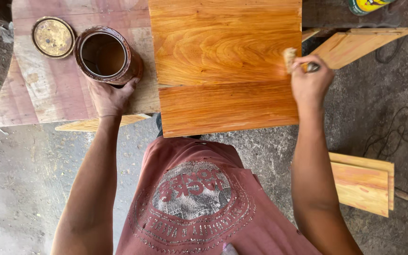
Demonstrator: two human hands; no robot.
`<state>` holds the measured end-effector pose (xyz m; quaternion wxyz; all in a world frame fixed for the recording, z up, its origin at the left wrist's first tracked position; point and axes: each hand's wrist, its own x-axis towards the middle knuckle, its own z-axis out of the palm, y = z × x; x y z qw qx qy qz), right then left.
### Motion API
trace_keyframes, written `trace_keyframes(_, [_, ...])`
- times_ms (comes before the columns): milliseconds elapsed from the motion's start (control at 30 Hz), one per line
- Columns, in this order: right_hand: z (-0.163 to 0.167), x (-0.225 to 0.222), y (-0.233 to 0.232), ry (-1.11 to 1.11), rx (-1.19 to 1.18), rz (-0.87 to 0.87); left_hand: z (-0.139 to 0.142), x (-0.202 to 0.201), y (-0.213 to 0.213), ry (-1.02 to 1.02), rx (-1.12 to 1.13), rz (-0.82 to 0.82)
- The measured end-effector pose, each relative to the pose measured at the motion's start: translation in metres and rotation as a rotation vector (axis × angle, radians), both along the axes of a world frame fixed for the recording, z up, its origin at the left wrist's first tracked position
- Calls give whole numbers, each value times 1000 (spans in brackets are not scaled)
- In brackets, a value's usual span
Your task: The person holds a can of wood stain in one hand and uses a paintbrush to apply an orange-brown stain onto square wooden boards resting on a workbench. They dip the brush into the can, brush the stain across the board surfaces and edges, and reposition the boards to coat the untreated areas.
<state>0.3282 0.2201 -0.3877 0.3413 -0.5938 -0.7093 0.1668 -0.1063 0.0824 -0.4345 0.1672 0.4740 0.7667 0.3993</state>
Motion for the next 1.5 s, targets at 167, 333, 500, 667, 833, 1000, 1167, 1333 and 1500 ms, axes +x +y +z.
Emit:
trace_keyframes(167, [17,-17,66,-21,20,0,7,1,0,84,59,-2])
trace_keyframes(333, [30,-25,98,-18,26,109,15,3,1,39,-14,20])
trace_keyframes(500, [40,-3,91,-196,143,283,18,0,4,2,-43,39])
trace_keyframes(667, [30,22,107,569,-334,-108,21,2,1,-3,-13,34])
trace_keyframes(833, [19,39,101,655,-384,16,22,0,4,86,-37,48])
trace_keyframes(1000, [14,-13,25,35,75,160,17,-2,2,109,-80,68])
trace_keyframes(1167, [-7,-152,-48,147,-23,281,21,1,0,117,-13,82])
trace_keyframes(1333, [21,-152,-52,176,-213,367,31,-1,-2,88,-5,83])
trace_keyframes(1500, [47,-120,-56,15,-62,111,27,-10,-12,23,2,83])
